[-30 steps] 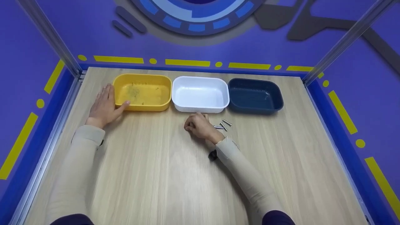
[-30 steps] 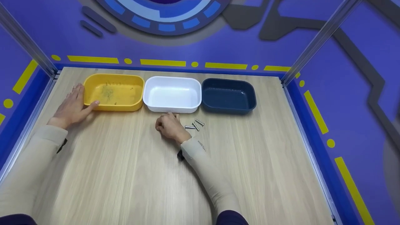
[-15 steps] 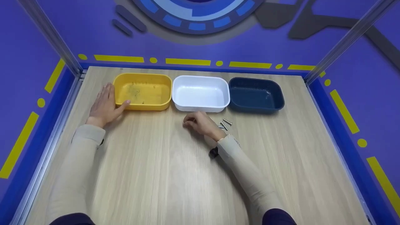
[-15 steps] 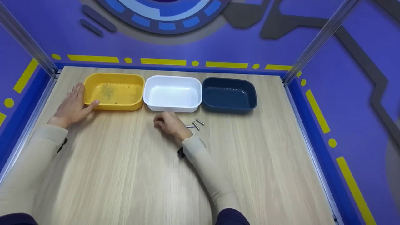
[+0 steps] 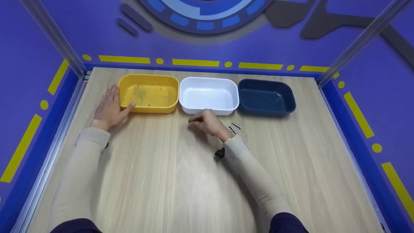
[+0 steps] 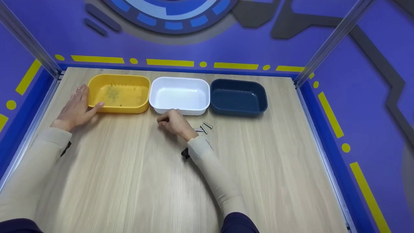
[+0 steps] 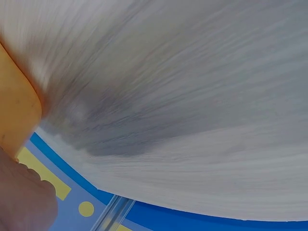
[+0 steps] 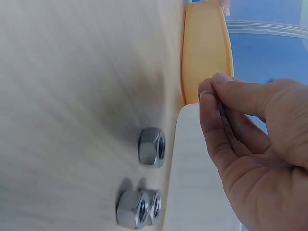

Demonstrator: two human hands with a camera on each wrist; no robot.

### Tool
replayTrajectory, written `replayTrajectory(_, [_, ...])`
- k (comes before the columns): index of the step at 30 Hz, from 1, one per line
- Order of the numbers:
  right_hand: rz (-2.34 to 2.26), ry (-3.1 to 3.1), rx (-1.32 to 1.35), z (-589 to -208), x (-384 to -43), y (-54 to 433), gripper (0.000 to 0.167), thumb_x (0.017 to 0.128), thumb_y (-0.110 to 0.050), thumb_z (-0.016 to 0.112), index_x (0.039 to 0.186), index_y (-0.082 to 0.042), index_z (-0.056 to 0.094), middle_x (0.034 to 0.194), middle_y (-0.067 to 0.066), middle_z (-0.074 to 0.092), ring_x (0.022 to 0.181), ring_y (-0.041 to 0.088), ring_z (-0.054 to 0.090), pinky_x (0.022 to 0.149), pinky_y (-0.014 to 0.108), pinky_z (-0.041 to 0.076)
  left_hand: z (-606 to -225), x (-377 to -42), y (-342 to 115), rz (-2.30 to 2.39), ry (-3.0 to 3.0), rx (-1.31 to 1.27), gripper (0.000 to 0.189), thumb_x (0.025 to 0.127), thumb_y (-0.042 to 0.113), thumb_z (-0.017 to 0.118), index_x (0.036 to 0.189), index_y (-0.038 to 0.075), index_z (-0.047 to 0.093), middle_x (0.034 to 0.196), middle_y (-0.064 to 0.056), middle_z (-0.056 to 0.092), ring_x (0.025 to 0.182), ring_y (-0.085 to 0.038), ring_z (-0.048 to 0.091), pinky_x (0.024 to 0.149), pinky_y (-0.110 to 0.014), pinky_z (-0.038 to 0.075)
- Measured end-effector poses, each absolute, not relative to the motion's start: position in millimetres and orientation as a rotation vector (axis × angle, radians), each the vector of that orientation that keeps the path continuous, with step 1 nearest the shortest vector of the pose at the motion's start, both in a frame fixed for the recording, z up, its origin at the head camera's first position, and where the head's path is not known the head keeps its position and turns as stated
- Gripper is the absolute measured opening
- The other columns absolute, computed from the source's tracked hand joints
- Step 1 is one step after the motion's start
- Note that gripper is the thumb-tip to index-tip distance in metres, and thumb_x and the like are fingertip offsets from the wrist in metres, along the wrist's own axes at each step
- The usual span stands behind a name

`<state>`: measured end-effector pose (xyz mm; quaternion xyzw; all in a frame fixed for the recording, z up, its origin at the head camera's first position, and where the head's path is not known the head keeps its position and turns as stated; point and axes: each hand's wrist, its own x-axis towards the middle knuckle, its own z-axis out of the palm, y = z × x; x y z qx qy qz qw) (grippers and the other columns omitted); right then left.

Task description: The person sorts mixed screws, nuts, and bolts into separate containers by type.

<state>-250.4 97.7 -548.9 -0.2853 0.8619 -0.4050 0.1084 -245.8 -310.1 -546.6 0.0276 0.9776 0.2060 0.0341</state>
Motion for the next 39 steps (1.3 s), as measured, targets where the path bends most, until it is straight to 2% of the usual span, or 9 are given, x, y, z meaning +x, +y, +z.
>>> replayTrajectory(6, [-1.206,2.534,-0.9,-546.4,-252.5,85.7,0.015,0.096,-0.001,0.077,0.109,0.0,0.084,0.107,0.009,0.083,0.102,0.021,0.078,0.093,0.032,0.064,-545.4,-244.3,-309.2,0.635,3.018,0.074,0.111,0.104,0.073,0.041,0.168,-0.006,-0.005,0.177,-0.029,-0.003,0.165,-0.047,-0.001,0.136,-0.059,0.001])
replayTrajectory(16, [-1.285,2.495,-1.006,-535.9,-259.1,65.8,0.013,0.096,-0.006,0.08,0.106,-0.001,0.084,0.102,0.009,0.083,0.094,0.018,0.079,0.087,0.024,0.064,-546.4,-242.1,-305.6,0.626,3.01,0.072,0.11,0.105,0.072,0.04,0.168,-0.006,-0.005,0.177,-0.029,-0.004,0.165,-0.047,-0.001,0.136,-0.059,0.001])
replayTrajectory(22, [-1.306,2.487,-1.046,-528.8,-265.8,52.8,0.012,0.094,-0.006,0.082,0.106,-0.005,0.086,0.102,0.009,0.084,0.094,0.019,0.079,0.086,0.02,0.062,-547.5,-242.2,-303.5,0.622,3.011,0.063,0.11,0.105,0.073,0.039,0.168,-0.005,-0.005,0.177,-0.029,-0.004,0.165,-0.046,-0.001,0.136,-0.059,0.002])
replayTrajectory(31, [-1.36,2.436,-1.027,-519.0,-280.1,29.3,0.013,0.096,-0.006,0.079,0.107,0.001,0.084,0.103,0.012,0.083,0.091,0.019,0.079,0.08,0.022,0.064,-548.1,-246.2,-304.4,0.634,3.003,0.052,0.11,0.105,0.073,0.04,0.169,-0.003,-0.006,0.178,-0.027,-0.005,0.166,-0.044,-0.001,0.136,-0.058,0.001])
replayTrajectory(39, [-1.392,2.475,-0.913,-510.3,-294.3,4.2,0.014,0.098,-0.013,0.078,0.109,-0.009,0.086,0.106,0.004,0.083,0.093,0.009,0.075,0.083,0.022,0.063,-547.7,-246.4,-306.7,0.621,3.019,0.035,0.108,0.105,0.071,0.042,0.169,-0.004,-0.004,0.178,-0.027,-0.003,0.166,-0.044,0.0,0.136,-0.058,0.003])
